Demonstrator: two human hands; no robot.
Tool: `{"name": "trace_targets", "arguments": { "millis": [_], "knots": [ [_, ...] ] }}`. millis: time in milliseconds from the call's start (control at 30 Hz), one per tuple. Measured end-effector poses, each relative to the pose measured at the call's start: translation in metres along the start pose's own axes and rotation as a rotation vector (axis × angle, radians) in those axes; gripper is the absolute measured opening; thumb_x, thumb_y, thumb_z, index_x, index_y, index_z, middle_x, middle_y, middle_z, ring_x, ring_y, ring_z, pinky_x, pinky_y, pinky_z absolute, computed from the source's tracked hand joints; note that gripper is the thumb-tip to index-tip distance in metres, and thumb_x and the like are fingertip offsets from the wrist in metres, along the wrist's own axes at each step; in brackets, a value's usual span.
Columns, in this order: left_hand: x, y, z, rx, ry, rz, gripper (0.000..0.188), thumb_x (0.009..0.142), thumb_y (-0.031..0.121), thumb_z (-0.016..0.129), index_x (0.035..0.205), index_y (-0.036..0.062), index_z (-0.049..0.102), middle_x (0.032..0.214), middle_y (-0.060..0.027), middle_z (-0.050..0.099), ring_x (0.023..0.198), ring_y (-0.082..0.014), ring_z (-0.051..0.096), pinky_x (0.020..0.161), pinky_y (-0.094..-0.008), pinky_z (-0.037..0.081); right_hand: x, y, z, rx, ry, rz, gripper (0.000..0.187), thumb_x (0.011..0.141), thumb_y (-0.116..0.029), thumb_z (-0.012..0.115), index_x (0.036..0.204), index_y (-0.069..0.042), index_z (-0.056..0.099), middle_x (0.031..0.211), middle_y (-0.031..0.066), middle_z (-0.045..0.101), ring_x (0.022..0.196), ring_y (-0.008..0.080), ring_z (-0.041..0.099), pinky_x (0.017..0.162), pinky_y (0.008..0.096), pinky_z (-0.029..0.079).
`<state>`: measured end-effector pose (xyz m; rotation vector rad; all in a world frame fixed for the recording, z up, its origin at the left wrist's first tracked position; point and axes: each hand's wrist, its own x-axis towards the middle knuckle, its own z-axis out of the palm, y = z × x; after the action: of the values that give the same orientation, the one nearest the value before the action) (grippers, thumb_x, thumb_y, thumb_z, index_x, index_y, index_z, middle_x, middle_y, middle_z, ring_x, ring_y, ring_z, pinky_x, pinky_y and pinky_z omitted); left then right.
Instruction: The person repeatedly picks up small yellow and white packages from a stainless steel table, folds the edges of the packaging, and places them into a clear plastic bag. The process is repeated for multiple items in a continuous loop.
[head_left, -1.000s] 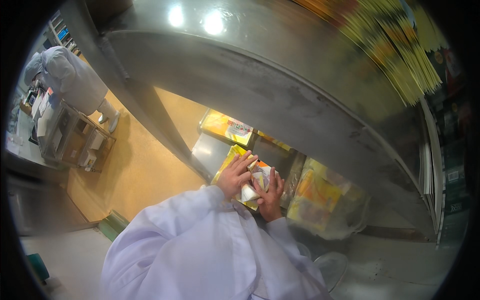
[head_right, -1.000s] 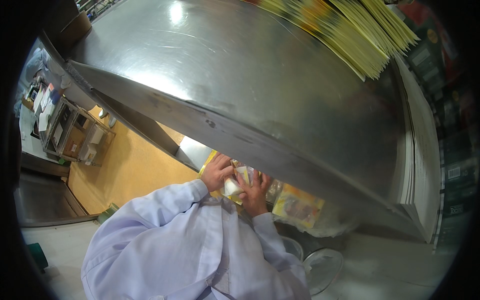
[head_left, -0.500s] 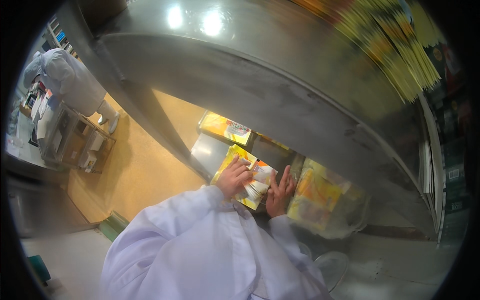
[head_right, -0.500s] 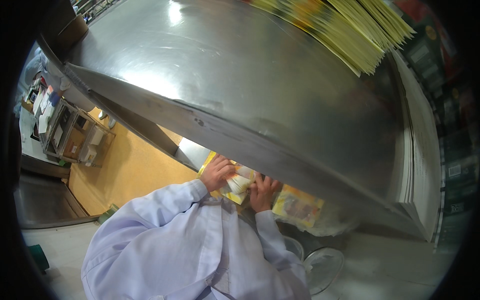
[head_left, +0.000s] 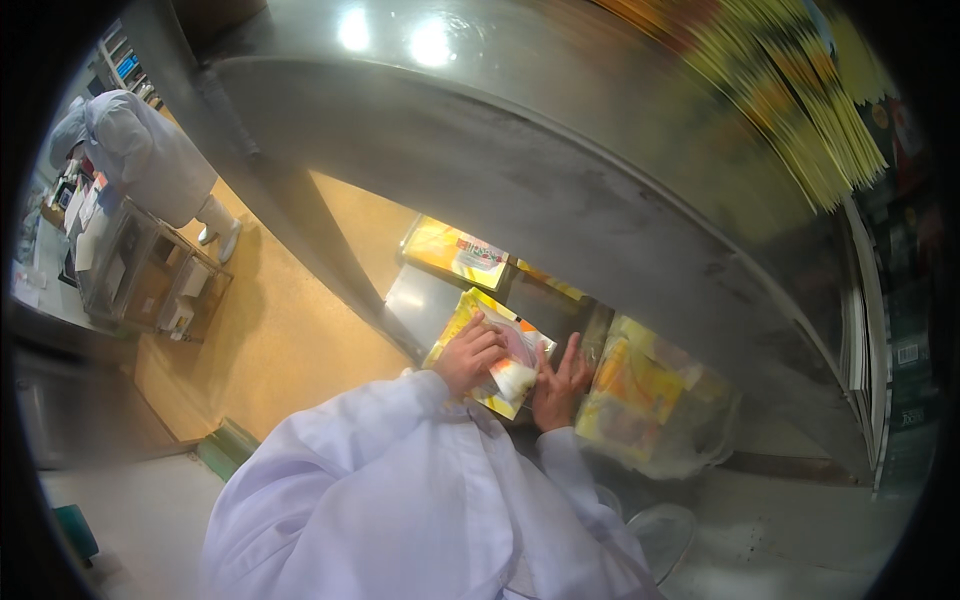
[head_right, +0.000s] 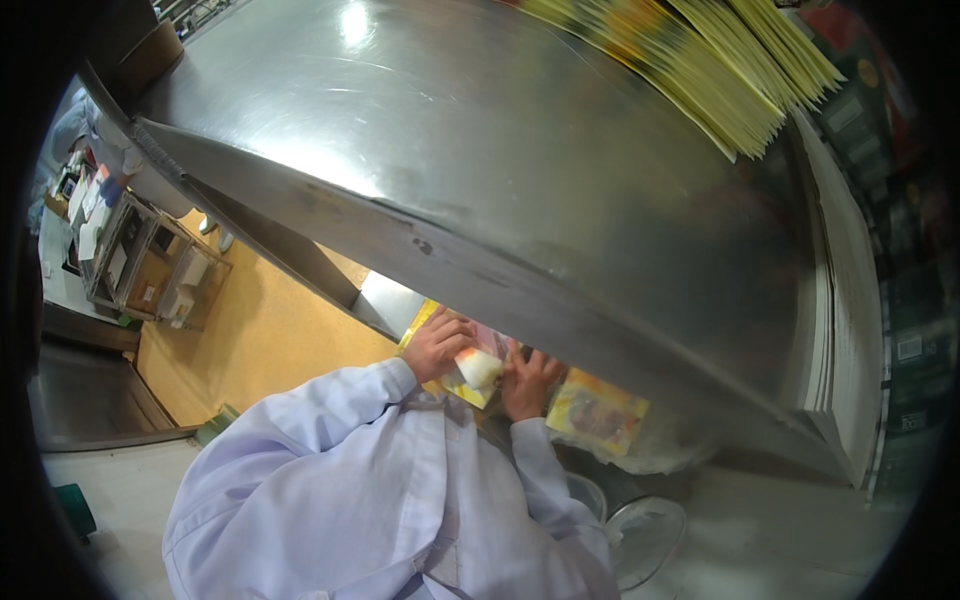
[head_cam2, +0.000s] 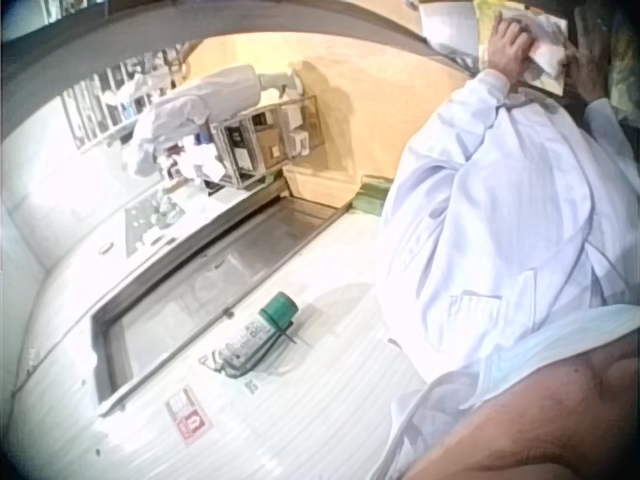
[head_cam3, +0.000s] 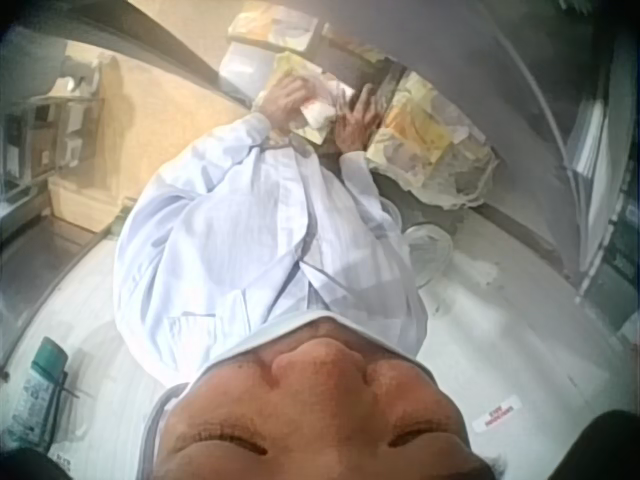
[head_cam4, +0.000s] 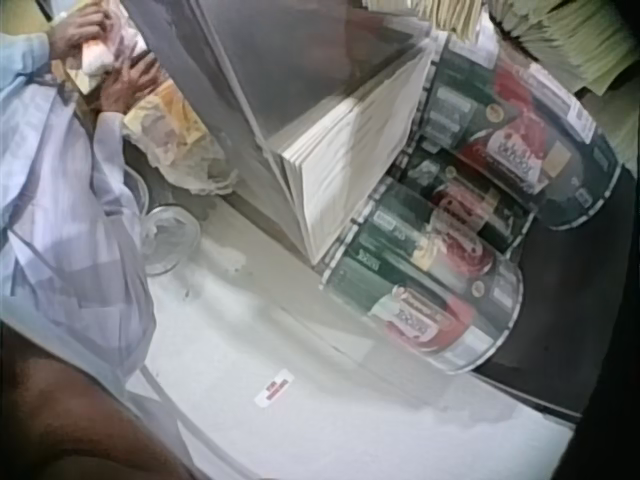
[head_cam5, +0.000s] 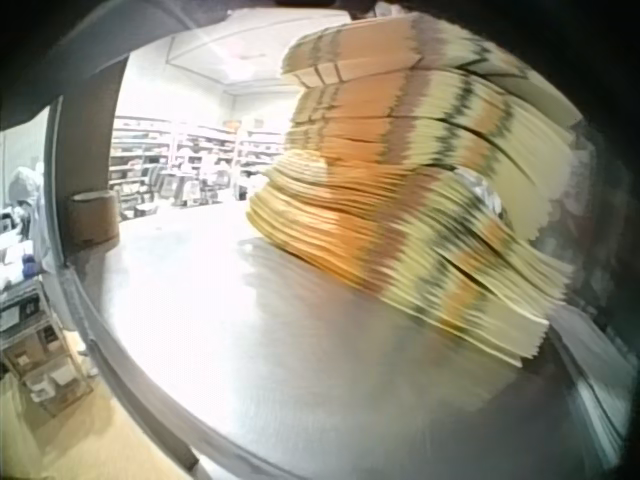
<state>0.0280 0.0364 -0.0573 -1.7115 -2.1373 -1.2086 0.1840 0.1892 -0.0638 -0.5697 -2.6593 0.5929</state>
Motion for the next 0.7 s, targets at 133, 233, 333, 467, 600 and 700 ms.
{"name": "trace_targets", "arguments": {
  "millis": [133, 233, 333, 467, 600, 700],
  "knots": [
    [0.015, 0.014, -0.017, 0.015, 0.063, 0.013, 0.026, 0.066, 0.010, 0.072, 0.087, 0.0075, 0.056, 0.098, -0.0079, 0.059, 0.113, -0.0266, 0.055, 0.108, -0.0516, 0.034, -0.004, -0.016, -0.001, 0.009, -0.049, -0.231, 0.067, 0.096, -0.060, 0.012, 0.130, -0.026, 0.058, 0.154, 0.0184, 0.021, 0.134, 0.0428, 0.023, 0.110, 0.0569, 0.008],
    [0.009, 0.009, -0.012, 0.026, 0.040, -0.006, 0.026, 0.066, 0.009, 0.071, 0.088, 0.0075, 0.057, 0.094, -0.0072, 0.058, 0.109, -0.0253, 0.056, 0.108, -0.0503, 0.034, 0.001, -0.022, -0.017, 0.090, -0.032, -0.253, 0.069, 0.096, -0.059, 0.010, 0.131, -0.024, 0.057, 0.154, 0.0182, 0.022, 0.135, 0.0424, 0.023, 0.111, 0.0526, 0.008],
    [0.008, 0.011, -0.009, -0.002, 0.037, -0.035, 0.028, 0.066, 0.008, 0.070, 0.091, 0.0078, 0.059, 0.093, -0.0066, 0.058, 0.104, -0.0241, 0.057, 0.108, -0.0476, 0.035, 0.006, -0.021, -0.021, 0.162, 0.019, -0.126, 0.071, 0.097, -0.058, 0.009, 0.133, -0.017, 0.055, 0.154, 0.0176, 0.022, 0.135, 0.0412, 0.023, 0.113, 0.0479, 0.008],
    [0.007, 0.007, -0.004, 0.044, 0.041, 0.013, 0.032, 0.063, 0.007, 0.069, 0.094, 0.0086, 0.061, 0.092, -0.0058, 0.058, 0.096, -0.0225, 0.057, 0.107, -0.0440, 0.036, 0.004, -0.009, -0.005, 0.234, 0.108, 0.014, 0.077, 0.096, -0.059, 0.009, 0.133, -0.008, 0.053, 0.154, 0.0172, 0.022, 0.135, 0.0399, 0.024, 0.113, 0.0463, 0.009],
    [0.004, 0.010, -0.008, 0.027, 0.057, 0.031, 0.029, 0.062, 0.007, 0.068, 0.090, 0.0094, 0.060, 0.097, -0.0055, 0.059, 0.101, -0.0242, 0.057, 0.106, -0.0453, 0.037, 0.006, -0.011, -0.004, 0.111, 0.004, -0.027, 0.078, 0.096, -0.060, 0.008, 0.129, -0.011, 0.058, 0.154, 0.0169, 0.023, 0.135, 0.0409, 0.023, 0.112, 0.0511, 0.010],
    [0.008, 0.015, -0.015, 0.063, 0.093, 0.036, 0.026, 0.063, 0.008, 0.068, 0.087, 0.0098, 0.059, 0.102, -0.0057, 0.059, 0.104, -0.0256, 0.056, 0.105, -0.0467, 0.038, -0.001, -0.027, -0.007, 0.125, -0.050, -0.276, 0.077, 0.096, -0.060, 0.008, 0.125, -0.013, 0.062, 0.154, 0.0165, 0.022, 0.134, 0.0414, 0.023, 0.111, 0.0542, 0.011]
  ]
}}
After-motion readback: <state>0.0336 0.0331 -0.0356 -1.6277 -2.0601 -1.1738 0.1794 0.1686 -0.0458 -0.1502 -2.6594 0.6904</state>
